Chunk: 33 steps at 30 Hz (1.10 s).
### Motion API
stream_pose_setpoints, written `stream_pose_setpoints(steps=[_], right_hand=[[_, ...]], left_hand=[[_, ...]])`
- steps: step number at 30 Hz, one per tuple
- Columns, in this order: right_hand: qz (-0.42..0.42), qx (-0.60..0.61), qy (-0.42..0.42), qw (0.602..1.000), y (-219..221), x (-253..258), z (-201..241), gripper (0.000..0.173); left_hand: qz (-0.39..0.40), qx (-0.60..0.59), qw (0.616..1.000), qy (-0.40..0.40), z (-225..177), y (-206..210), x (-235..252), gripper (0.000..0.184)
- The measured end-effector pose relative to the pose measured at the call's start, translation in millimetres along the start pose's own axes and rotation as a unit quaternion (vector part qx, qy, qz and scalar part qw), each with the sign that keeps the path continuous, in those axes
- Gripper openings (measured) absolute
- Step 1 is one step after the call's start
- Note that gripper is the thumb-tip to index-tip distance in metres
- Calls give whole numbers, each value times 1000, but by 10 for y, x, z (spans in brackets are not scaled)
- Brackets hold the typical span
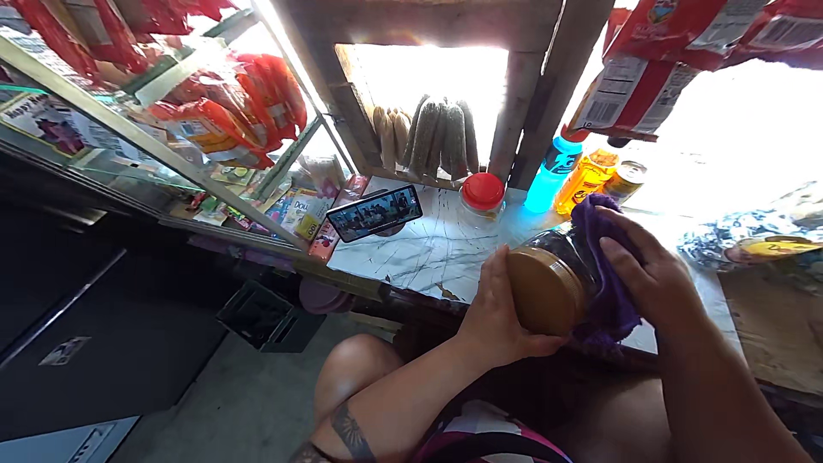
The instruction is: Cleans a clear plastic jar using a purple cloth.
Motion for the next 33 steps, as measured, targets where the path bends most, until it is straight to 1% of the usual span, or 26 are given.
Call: stream_pose_setpoints(steps=[2, 4, 5, 6, 8, 12, 17, 19, 21, 25, 30, 33], right_hand=[[-8, -12, -97, 995, 51, -103, 183, 53], [-10, 1, -200, 980, 84, -191, 342, 46], [-7, 3, -228, 974, 85, -211, 384, 42], [-1, 9, -238, 971, 74, -214, 391, 40], [9, 28, -218, 976, 26, -180, 329, 41], [18, 29, -116, 993, -93, -67, 110, 48], [14, 52, 23, 998, -159, 25, -73, 48], [6, 62, 56, 996, -169, 43, -104, 48], [2, 78, 72, 994, -176, 46, -118, 46], [-13, 96, 77, 992, -178, 35, -91, 41], [-21, 92, 102, 990, -180, 25, -57, 41], [-29, 87, 110, 990, -181, 23, -58, 42]], left_hand=[[6, 2, 1000, 18, 2, -6, -13, 133], [6, 9, 999, 51, 6, -2, -28, 132], [8, 15, 998, 64, 7, 0, -33, 131], [11, 24, 997, 77, 5, 2, -36, 131], [14, 46, 993, 109, -3, 12, -39, 130], [14, 70, 981, 179, -33, 37, -39, 125], [28, 72, 980, 185, -32, 33, -35, 126], [31, 74, 980, 183, -34, 20, -32, 126], [39, 68, 981, 175, -39, 11, -33, 126], [50, 65, 984, 158, -34, -2, -45, 125], [74, 54, 991, 94, -37, -35, -51, 125], [60, 49, 994, 74, -19, -62, -40, 125]])
Point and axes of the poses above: each hand's wrist, its own x-axis towards the middle knuckle, its own y-axis out of the palm, z = x × y, the point moved 3 cm from there along x, towards the middle knuckle, and after that the axes turned 6 degrees about -y, right-handed, at the moved point
